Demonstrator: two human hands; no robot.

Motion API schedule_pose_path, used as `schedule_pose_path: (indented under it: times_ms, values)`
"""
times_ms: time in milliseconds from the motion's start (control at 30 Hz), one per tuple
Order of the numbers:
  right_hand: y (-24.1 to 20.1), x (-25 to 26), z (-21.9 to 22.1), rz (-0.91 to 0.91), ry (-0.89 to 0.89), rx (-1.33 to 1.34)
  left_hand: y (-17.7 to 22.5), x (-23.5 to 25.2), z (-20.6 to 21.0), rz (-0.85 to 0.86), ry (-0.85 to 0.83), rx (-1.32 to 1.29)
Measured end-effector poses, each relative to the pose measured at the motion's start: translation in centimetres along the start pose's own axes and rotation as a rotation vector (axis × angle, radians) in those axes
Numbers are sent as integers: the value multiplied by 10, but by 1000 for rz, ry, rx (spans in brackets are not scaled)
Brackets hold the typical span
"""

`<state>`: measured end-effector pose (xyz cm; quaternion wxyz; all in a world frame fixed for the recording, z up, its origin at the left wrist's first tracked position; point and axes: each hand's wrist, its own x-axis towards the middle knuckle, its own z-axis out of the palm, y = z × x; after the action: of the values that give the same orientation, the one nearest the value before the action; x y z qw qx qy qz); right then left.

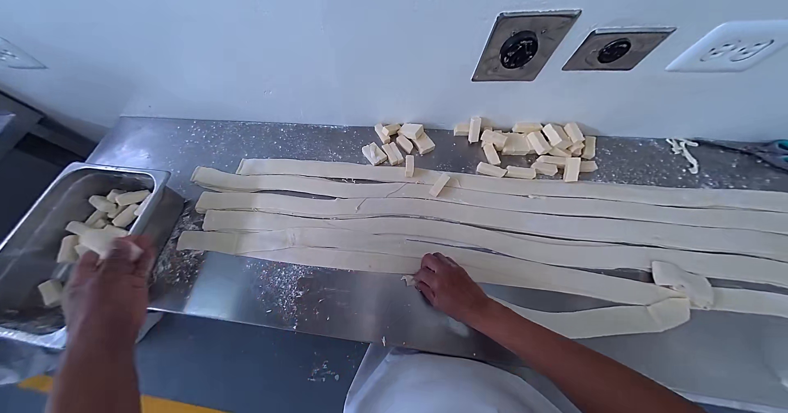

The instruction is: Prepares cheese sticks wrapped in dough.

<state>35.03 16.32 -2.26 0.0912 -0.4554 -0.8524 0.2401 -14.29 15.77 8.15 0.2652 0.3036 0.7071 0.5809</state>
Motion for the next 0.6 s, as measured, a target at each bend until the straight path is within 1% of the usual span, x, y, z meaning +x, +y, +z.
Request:
schedule_pose_path:
  times_ms: [33,67,100,133,167,200,233,300,333,367,433,467,533,600]
  values:
    - [-1,3,-3,28,-24,53,-1,5,-1,-44,73,45]
    - [-6,8,-10,86,-76,128,-4,1,6,-76,97,104]
    - [-11,13,-20,145,-130,202,-8,-11,19,-76,75,158]
    - [-15,17,-29,179,-177,243,-14,-32,37,-61,-4,181]
    - [-17,19,-37,174,-224,232,-24,-58,60,-38,-115,164]
    - [-17,19,-41,134,-255,184,-36,-89,87,-29,-217,125]
    - [-15,17,-38,75,-269,128,-47,-120,116,-54,-292,73]
    - [-6,11,-26,-17,-265,57,-64,-177,165,-167,-382,-19]
    - [-1,10,-21,-31,-245,62,-67,-200,183,-238,-415,-49]
    - [3,9,-19,-8,-239,105,-68,-219,196,-305,-454,-63]
    - [4,14,-30,110,-261,298,-67,-246,211,-399,-565,-58]
    - [3,18,-38,138,-260,405,-66,-254,216,-426,-633,-73]
    - [-7,29,-55,97,-270,537,-65,-263,228,-443,-734,-179]
    - [-20,45,-71,35,-326,559,-69,-268,244,-486,-729,-393]
